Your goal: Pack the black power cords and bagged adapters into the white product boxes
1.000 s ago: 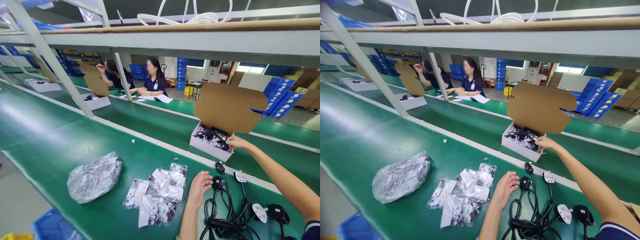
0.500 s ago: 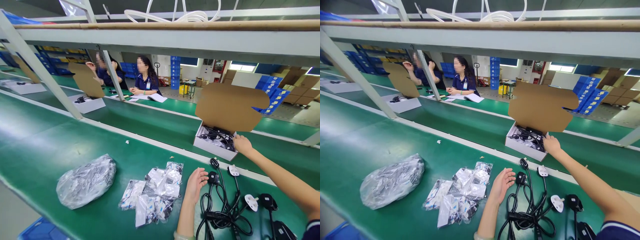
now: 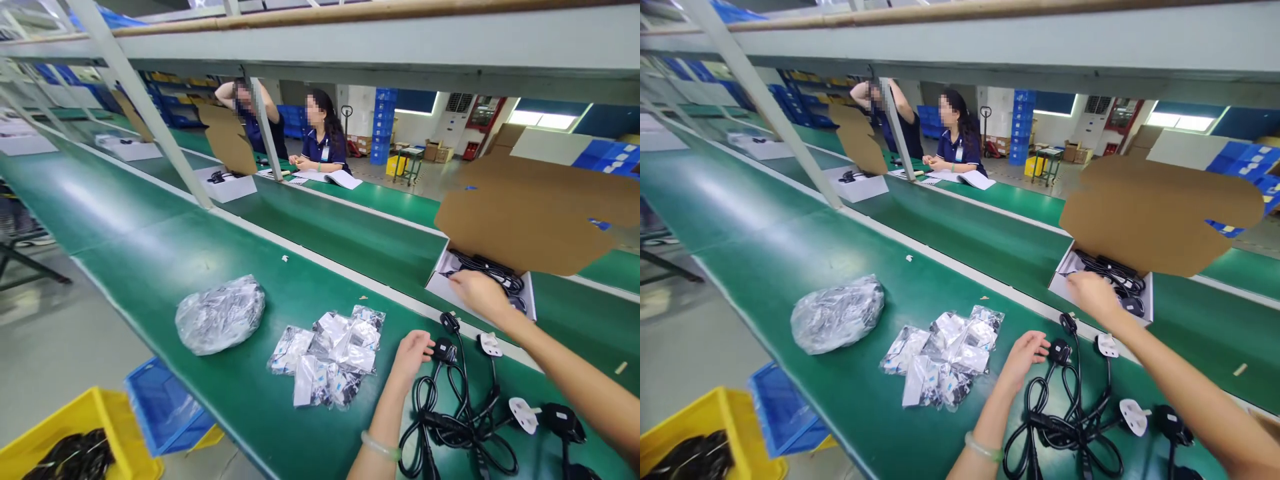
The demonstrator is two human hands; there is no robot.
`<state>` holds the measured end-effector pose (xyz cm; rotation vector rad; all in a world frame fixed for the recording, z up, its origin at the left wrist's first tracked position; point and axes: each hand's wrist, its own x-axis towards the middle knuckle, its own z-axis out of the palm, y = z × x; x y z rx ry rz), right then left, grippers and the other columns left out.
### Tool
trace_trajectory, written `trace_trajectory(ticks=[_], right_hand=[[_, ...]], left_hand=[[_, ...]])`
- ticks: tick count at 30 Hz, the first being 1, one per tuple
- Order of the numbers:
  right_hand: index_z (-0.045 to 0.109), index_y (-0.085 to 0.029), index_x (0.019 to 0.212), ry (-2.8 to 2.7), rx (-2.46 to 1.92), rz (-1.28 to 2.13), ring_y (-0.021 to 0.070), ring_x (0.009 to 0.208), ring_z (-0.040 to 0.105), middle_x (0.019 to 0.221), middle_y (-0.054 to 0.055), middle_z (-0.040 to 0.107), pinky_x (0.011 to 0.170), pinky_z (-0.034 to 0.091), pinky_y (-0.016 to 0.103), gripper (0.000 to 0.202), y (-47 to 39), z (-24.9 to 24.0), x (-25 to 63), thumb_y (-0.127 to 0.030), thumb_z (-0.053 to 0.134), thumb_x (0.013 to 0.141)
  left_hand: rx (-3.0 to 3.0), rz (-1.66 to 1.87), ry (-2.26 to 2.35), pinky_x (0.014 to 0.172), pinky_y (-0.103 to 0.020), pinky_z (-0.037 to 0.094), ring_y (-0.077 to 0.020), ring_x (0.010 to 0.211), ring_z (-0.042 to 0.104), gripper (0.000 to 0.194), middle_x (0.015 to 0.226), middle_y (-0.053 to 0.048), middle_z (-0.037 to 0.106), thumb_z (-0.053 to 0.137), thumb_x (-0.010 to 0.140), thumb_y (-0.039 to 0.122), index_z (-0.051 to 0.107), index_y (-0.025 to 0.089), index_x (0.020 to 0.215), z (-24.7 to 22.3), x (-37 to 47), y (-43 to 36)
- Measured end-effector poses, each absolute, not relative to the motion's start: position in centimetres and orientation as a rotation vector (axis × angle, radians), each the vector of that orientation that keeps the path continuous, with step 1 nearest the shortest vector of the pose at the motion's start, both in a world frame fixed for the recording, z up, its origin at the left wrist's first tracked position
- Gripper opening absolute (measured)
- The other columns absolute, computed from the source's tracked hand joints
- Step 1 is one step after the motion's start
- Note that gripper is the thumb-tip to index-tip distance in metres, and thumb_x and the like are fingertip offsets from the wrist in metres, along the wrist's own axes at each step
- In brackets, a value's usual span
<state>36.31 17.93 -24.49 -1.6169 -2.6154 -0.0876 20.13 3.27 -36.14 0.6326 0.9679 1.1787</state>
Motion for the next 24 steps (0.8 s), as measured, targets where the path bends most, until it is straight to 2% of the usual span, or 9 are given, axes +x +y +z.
trace_trajectory(ticks=[3,5,8,11,15,17,19,21,24], right_hand=[[0.069,-0.019,0.103,-2.837,-1.254,0.411,0.021,0.089,0.062,0.099,0.008,0.069,0.08,0.044,0.029,0.026,15.1,-27.4,27.0,-0.038,0.055,0.091],[0.069,-0.014,0.099,-2.886,-1.208,0.657,0.0215,0.087,0.06,0.095,0.01,0.068,0.075,0.043,0.028,0.026,14.2,-29.8,22.4,-0.035,0.063,0.086],[0.066,-0.013,0.08,-2.822,-1.231,0.81,0.0158,0.075,0.058,0.08,0.004,0.066,0.065,0.041,0.022,0.015,14.4,-32.0,19.5,-0.028,0.068,0.081],[0.061,-0.016,0.084,-2.668,-1.238,0.887,0.0106,0.069,0.059,0.08,-0.001,0.065,0.061,0.042,0.018,0.014,15.1,-31.0,21.6,-0.028,0.058,0.089],[0.053,-0.019,0.092,-2.165,-1.29,0.658,0.0133,0.072,0.064,0.092,0.002,0.066,0.063,0.048,0.021,0.017,16.6,-24.3,29.8,-0.033,0.044,0.095],[0.053,-0.021,0.097,-1.981,-1.345,0.305,0.017,0.077,0.065,0.091,0.004,0.067,0.072,0.049,0.025,0.018,18.1,-20.5,34.9,-0.037,0.045,0.096],[0.053,-0.02,0.111,-1.905,-1.439,-0.053,0.0206,0.097,0.064,0.111,0.008,0.067,0.087,0.047,0.029,0.025,20.0,-17.9,39.9,-0.037,0.039,0.099],[0.05,-0.018,0.125,-2.013,-1.636,-0.225,0.0218,0.117,0.056,0.13,0.012,0.059,0.098,0.042,0.032,0.033,21.6,-17.0,44.4,-0.029,0.029,0.101],[0.056,-0.016,0.124,-2.241,-1.915,-0.161,0.0219,0.116,0.057,0.125,0.011,0.063,0.098,0.042,0.031,0.034,22.8,-18.3,49.6,-0.019,0.038,0.095]], left_hand=[[0.708,1.174,1.008,0.068,-0.029,0.044,-0.018,0.077,0.06,0.044,0.088,-0.009,0.066,0.069,0.073,0.05,0.064,0.012,0.094,-36.4,20.6,3.4],[0.709,1.167,1.005,0.069,-0.029,0.045,-0.0179,0.076,0.06,0.045,0.089,-0.009,0.066,0.07,0.072,0.049,0.064,0.012,0.098,-36.7,20.7,3.4],[0.676,1.168,1.013,0.07,-0.028,0.046,-0.0173,0.076,0.061,0.048,0.091,-0.008,0.067,0.07,0.073,0.05,0.064,0.013,0.102,-37.1,20.8,3.5],[0.685,1.159,1.03,0.071,-0.028,0.046,-0.018,0.076,0.062,0.053,0.091,-0.01,0.067,0.073,0.069,0.055,0.065,0.013,0.1,-37.5,20.9,3.6],[0.744,1.154,1.038,0.072,-0.028,0.046,-0.0175,0.078,0.061,0.052,0.092,-0.011,0.068,0.071,0.07,0.059,0.067,0.013,0.095,-37.6,21.0,3.3],[0.749,1.153,1.036,0.072,-0.028,0.046,-0.0168,0.078,0.06,0.052,0.092,-0.011,0.068,0.07,0.071,0.06,0.066,0.014,0.094,-37.6,21.0,3.1],[0.742,1.153,1.039,0.072,-0.028,0.046,-0.0164,0.077,0.06,0.052,0.092,-0.011,0.068,0.071,0.07,0.06,0.066,0.014,0.093,-37.5,20.9,3.1],[0.736,1.155,1.041,0.071,-0.028,0.047,-0.0159,0.075,0.061,0.052,0.091,-0.01,0.068,0.073,0.068,0.06,0.067,0.014,0.091,-37.5,21.0,3.0],[0.715,1.182,1.042,0.069,-0.026,0.047,-0.0145,0.072,0.061,0.052,0.087,-0.009,0.068,0.076,0.065,0.059,0.067,0.014,0.09,-37.5,21.2,3.1]])
